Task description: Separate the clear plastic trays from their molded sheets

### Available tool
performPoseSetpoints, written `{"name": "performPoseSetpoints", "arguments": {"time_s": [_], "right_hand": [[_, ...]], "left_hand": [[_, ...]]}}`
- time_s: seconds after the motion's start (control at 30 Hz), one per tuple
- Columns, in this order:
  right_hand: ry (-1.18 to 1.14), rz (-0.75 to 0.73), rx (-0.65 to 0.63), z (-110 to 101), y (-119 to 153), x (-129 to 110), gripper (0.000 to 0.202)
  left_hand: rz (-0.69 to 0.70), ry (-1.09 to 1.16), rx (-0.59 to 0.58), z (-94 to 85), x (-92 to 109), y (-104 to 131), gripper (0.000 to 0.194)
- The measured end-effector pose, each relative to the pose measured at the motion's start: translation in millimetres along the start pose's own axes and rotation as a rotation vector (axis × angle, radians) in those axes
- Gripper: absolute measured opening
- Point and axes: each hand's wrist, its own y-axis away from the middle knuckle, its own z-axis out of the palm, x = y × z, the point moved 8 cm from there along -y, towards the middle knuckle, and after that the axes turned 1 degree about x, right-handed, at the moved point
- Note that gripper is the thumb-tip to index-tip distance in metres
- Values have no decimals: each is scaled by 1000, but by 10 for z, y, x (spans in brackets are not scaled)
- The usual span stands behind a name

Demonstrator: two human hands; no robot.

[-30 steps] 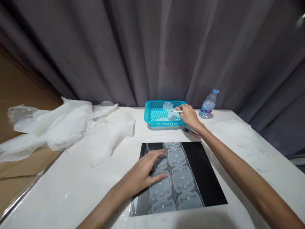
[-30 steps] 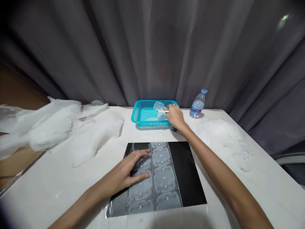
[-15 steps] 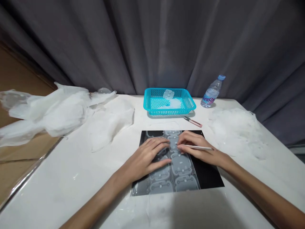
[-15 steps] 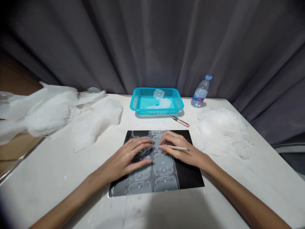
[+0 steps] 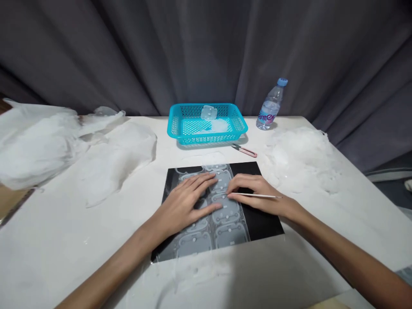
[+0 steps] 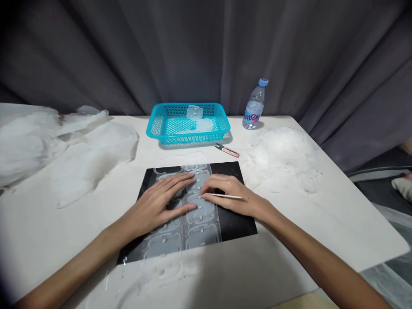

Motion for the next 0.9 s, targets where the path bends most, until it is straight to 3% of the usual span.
{"name": "performPoseSetpoints", "arguments": {"time_s": [0.2,0.43,0.9], "right_hand": [[23,-73,-21,99,43,-22,10],[95,-55,-17,191,53,-90,11],[246,-87,39,249,60,-172,12]], "left_hand": [[99,106,39,40,32,-94,51],[98,127,128,15,-29,-101,51],[11,157,73,56,-45,-102,58]]}}
